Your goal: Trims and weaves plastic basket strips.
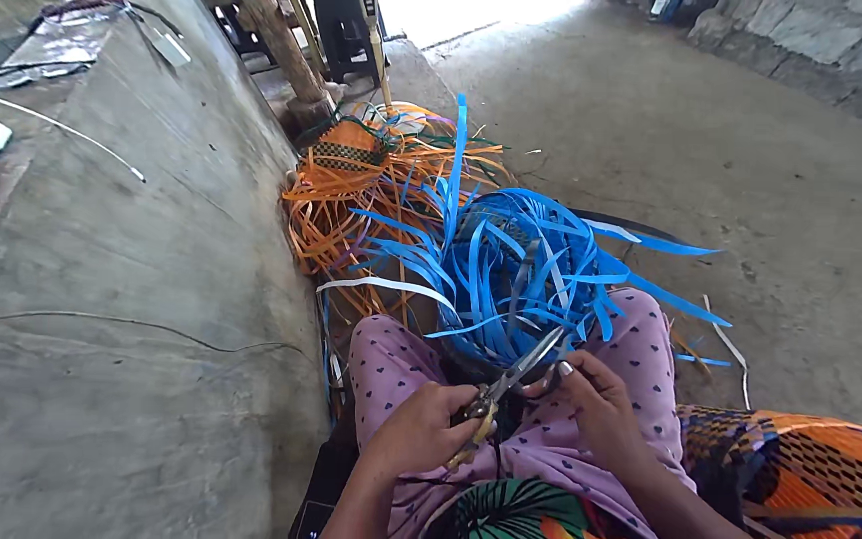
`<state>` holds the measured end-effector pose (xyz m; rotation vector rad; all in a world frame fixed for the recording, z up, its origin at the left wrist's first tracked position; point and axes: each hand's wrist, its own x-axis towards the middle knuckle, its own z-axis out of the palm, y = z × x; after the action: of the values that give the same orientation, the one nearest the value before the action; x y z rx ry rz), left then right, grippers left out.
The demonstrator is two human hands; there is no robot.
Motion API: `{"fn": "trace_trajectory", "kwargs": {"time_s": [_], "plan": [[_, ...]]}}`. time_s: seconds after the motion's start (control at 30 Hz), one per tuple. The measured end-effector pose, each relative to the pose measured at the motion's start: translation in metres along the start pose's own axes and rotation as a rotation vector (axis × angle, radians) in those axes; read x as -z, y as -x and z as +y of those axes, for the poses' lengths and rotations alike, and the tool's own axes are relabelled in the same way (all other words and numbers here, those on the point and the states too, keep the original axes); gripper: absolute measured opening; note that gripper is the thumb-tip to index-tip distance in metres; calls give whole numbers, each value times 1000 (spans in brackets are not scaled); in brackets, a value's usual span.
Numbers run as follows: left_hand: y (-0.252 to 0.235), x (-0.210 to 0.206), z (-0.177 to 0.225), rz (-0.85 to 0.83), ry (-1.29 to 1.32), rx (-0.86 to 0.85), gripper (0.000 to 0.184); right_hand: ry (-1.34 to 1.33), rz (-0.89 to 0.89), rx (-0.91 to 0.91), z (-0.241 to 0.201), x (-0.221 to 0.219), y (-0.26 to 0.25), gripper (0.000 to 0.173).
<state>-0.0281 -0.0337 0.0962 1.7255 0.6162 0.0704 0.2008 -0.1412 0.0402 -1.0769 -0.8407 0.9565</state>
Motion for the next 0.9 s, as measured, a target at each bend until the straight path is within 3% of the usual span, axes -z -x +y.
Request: {"fn": "trace_trajectory", "kwargs": {"time_s": [0.1, 0.2, 0.27, 0.33, 0.4, 0.5, 0.63, 0.73, 0.83, 0.9], "plan": [[4, 8, -10, 310, 200, -107, 23, -77, 22, 109, -9, 9, -9, 22], [-19, 13, -43, 837, 387, -170, 19, -156, 40, 245, -22, 13, -20, 21], [-44, 16, -64, 1116, 592, -124, 15, -174, 29, 334, -27, 11, -29, 21], [-68, 19, -72, 1253, 826, -2, 15, -150, 2, 410, -27, 5, -38, 20], [-91, 23, -82, 1254, 1046, 95, 22, -86, -18, 484, -24, -5, -52, 16], [-117, 33, -90, 1198, 1267, 94, 28, 38, -72, 581, -19, -19, -72, 13], [-129, 57, -88, 1104, 1454, -171, 33, 130, -144, 640, -26, -35, -85, 18], [-118, 70, -71, 1124, 1337, -302, 22, 55, -232, 596, -36, -45, -93, 20], [-104, 70, -57, 1148, 1059, -415, 15, -214, -338, 344, -43, -60, -103, 18], [-95, 67, -49, 1129, 825, -505, 16, -221, -401, 238, -46, -70, -112, 15]]}}
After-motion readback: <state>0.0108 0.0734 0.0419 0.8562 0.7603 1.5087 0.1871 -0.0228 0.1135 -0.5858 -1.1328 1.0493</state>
